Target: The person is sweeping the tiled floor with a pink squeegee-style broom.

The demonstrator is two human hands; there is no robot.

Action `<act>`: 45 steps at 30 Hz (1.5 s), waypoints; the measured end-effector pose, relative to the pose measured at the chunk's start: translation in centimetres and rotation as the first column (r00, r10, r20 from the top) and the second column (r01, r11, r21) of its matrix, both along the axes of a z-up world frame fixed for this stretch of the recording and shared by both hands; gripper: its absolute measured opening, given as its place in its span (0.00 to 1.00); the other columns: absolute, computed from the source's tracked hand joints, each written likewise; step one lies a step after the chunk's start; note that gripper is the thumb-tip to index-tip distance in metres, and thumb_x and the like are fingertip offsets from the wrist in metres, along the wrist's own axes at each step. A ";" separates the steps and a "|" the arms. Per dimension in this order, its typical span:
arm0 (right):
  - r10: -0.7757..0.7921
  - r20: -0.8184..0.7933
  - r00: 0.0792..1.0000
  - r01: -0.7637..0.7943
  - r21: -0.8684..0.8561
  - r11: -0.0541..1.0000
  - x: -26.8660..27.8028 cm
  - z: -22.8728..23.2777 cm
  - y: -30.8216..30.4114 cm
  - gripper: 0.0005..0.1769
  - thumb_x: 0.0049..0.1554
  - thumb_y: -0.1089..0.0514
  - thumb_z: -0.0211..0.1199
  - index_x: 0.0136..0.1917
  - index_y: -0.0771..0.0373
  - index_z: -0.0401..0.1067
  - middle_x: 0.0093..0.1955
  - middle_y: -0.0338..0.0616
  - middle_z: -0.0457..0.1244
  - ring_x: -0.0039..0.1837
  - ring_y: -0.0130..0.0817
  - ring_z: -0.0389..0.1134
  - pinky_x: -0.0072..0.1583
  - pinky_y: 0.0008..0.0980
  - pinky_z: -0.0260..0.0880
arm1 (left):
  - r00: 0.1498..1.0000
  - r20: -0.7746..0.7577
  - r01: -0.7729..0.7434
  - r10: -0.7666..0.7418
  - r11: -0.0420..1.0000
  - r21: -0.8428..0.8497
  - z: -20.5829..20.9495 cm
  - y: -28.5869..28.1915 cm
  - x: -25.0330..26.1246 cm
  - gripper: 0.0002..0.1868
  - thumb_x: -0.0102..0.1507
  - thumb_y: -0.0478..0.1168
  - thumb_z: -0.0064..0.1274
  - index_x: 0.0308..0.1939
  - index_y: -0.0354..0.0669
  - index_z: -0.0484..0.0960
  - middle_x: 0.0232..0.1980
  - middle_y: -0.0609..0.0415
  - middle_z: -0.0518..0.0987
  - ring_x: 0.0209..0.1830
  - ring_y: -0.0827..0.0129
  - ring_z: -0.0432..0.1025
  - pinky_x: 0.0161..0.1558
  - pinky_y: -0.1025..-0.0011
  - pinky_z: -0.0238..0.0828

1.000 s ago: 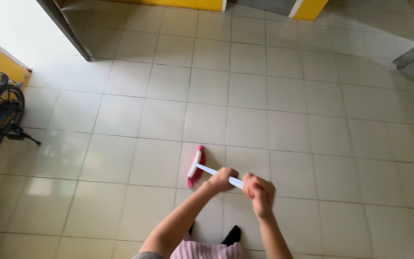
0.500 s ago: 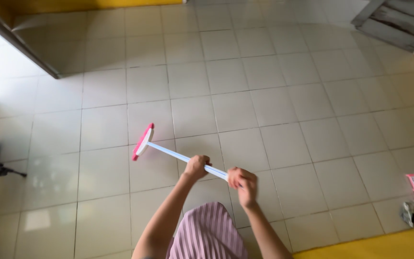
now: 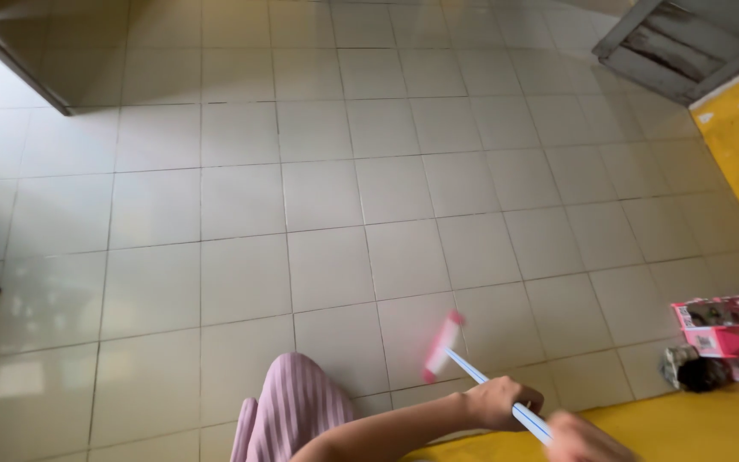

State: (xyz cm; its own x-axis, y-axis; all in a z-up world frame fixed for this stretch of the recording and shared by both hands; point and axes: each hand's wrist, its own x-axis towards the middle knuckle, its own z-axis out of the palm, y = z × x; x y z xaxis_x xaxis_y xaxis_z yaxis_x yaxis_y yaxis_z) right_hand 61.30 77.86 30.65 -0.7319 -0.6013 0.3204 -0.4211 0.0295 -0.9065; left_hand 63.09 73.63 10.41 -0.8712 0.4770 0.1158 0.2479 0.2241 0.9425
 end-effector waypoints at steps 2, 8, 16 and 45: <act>-0.044 -0.029 0.999 0.046 0.070 0.997 1.5 -1.1 -0.5 0.05 0.55 0.65 0.55 0.39 0.70 0.66 0.38 0.48 0.63 0.43 0.36 0.64 0.49 0.33 0.64 | 0.995 -0.076 0.076 -0.069 0.993 0.092 -7.8 2.8 -0.1 0.11 0.61 0.46 0.55 0.45 0.49 0.81 0.42 0.51 0.82 0.41 0.55 0.77 0.43 0.62 0.75; -0.105 0.037 0.994 0.091 0.264 0.960 4.4 -4.6 -1.1 0.06 0.55 0.66 0.57 0.36 0.71 0.66 0.32 0.45 0.60 0.36 0.34 0.61 0.40 0.32 0.63 | 1.000 -0.017 -0.001 0.003 0.995 0.097 -9.6 -1.5 2.7 0.13 0.59 0.45 0.57 0.45 0.45 0.82 0.44 0.45 0.83 0.43 0.51 0.77 0.44 0.59 0.73; 0.034 0.113 0.993 0.018 -0.430 0.903 6.2 -2.9 -9.5 0.17 0.61 0.63 0.49 0.30 0.61 0.54 0.26 0.38 0.53 0.31 0.31 0.53 0.42 0.36 0.58 | 0.969 0.199 -0.100 0.146 0.969 -0.225 -2.7 -17.6 5.1 0.07 0.57 0.43 0.57 0.30 0.45 0.81 0.31 0.44 0.80 0.33 0.47 0.76 0.37 0.57 0.73; 0.004 0.376 0.927 0.093 -0.239 0.967 9.1 -4.9 -14.6 0.12 0.54 0.60 0.50 0.29 0.65 0.60 0.27 0.38 0.50 0.32 0.29 0.47 0.41 0.37 0.55 | 0.947 0.139 -0.261 0.291 0.944 -0.200 6.9 -19.6 11.4 0.13 0.64 0.50 0.57 0.48 0.50 0.86 0.41 0.49 0.85 0.41 0.53 0.80 0.48 0.60 0.77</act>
